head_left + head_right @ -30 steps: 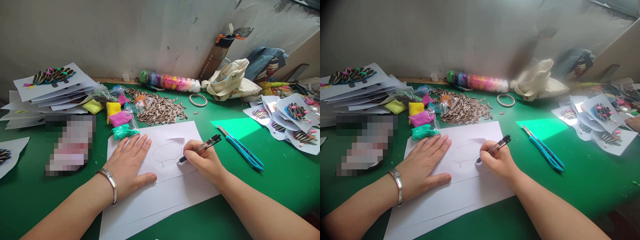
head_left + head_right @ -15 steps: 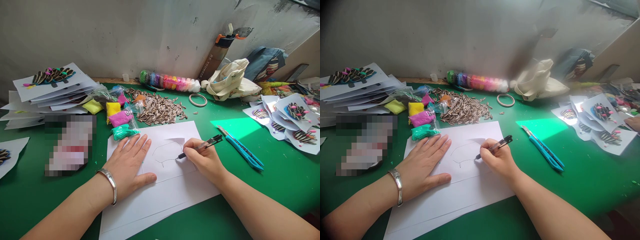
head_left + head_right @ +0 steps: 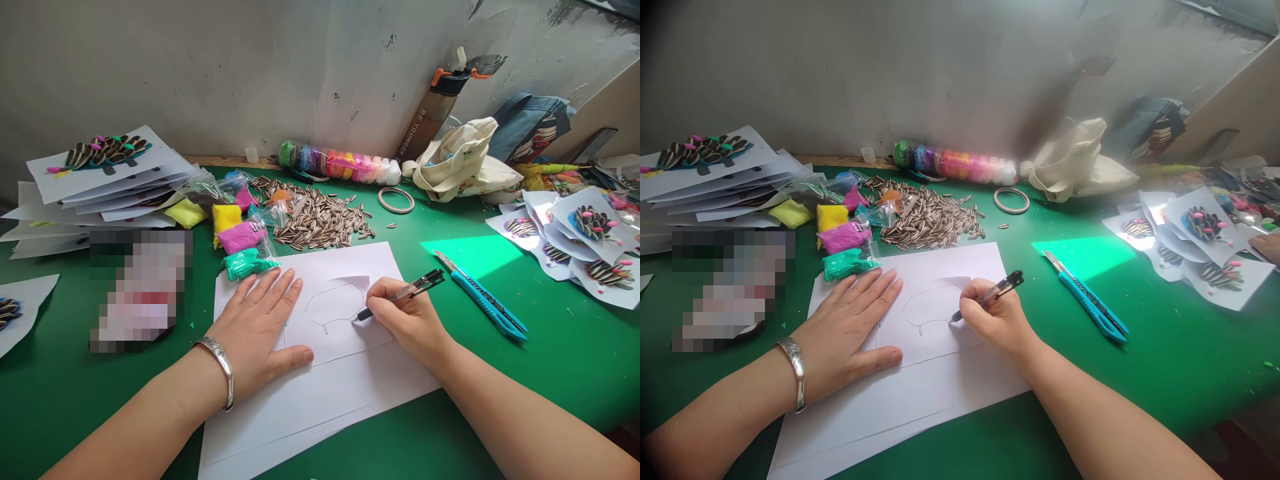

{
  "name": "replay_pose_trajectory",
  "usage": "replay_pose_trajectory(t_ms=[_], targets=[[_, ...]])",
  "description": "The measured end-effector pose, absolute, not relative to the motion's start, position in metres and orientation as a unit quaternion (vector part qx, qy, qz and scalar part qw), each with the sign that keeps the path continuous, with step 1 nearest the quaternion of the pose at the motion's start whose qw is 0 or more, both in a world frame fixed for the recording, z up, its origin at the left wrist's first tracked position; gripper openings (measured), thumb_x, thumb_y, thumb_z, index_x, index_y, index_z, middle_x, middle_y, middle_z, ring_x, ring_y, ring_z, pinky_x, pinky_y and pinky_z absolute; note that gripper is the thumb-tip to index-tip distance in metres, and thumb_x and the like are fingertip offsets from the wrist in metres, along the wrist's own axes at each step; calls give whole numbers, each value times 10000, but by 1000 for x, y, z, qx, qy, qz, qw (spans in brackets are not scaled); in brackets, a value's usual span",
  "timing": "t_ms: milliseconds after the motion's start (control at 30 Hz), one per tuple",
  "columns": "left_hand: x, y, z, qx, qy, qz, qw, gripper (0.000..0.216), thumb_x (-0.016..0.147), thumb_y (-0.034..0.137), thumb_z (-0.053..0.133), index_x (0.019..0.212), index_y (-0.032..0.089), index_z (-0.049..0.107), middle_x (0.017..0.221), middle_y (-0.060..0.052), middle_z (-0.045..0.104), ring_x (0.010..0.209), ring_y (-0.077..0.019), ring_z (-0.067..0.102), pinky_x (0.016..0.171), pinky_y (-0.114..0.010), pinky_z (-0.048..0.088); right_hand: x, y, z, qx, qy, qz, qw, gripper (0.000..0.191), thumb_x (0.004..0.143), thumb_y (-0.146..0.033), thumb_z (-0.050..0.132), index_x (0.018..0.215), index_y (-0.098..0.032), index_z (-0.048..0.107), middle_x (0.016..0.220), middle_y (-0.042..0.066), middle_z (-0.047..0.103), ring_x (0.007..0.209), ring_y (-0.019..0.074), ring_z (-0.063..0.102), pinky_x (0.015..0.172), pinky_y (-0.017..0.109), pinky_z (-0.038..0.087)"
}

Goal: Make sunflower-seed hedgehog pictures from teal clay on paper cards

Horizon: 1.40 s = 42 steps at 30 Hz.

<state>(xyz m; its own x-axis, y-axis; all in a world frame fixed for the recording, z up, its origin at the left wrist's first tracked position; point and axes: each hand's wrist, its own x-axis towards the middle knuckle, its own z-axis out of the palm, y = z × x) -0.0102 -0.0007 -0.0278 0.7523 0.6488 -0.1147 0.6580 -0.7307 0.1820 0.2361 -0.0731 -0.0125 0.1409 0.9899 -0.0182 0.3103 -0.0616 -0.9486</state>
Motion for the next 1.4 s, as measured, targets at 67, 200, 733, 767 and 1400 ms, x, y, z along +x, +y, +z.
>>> replay_pose_trajectory(t_ms=[67, 200, 733, 767, 1400], targets=[[-11, -1, -28, 930, 351, -17, 107, 905, 826, 762, 370, 1516, 190, 244, 1586, -83, 191, 1454, -340, 147, 1153, -520, 77, 236, -73, -13, -616, -527, 385, 442, 154, 767, -219, 543, 622, -177, 572, 541, -33, 434, 483, 85, 355, 429, 228, 256], [-12, -1, -28, 930, 351, -14, 110, 906, 822, 765, 374, 1515, 195, 248, 1585, -83, 198, 1451, -343, 156, 1152, -522, 82, 237, -73, -14, -617, -528, 386, 438, 143, 764, -214, 544, 631, -175, 579, 535, -40, 430, 468, 80, 346, 428, 229, 254], [-13, 0, -28, 932, 345, -9, 111, 892, 826, 759, 387, 1515, 210, 246, 1585, -78, 209, 1450, -339, 164, 1159, -514, 97, 248, -71, -28, -613, -437, 380, 538, 166, 796, -255, 616, 647, -185, 629, 581, -12, 516, 542, 127, 457, 506, 261, 333], [-13, 0, -27, 931, 346, -11, 112, 894, 827, 760, 382, 1515, 207, 245, 1586, -79, 201, 1452, -337, 159, 1158, -514, 96, 248, -71, -29, -614, -437, 367, 545, 165, 802, -260, 619, 656, -186, 633, 584, -12, 520, 544, 128, 459, 516, 266, 338], [-9, -4, -25, 925, 355, -20, 135, 920, 810, 748, 421, 1507, 169, 261, 1590, -103, 174, 1463, -329, 96, 1157, -543, 55, 174, -69, -1, -551, -675, 184, 455, 106, 846, -162, 535, 808, -200, 626, 696, 16, 643, 619, 144, 572, 592, 274, 458]])
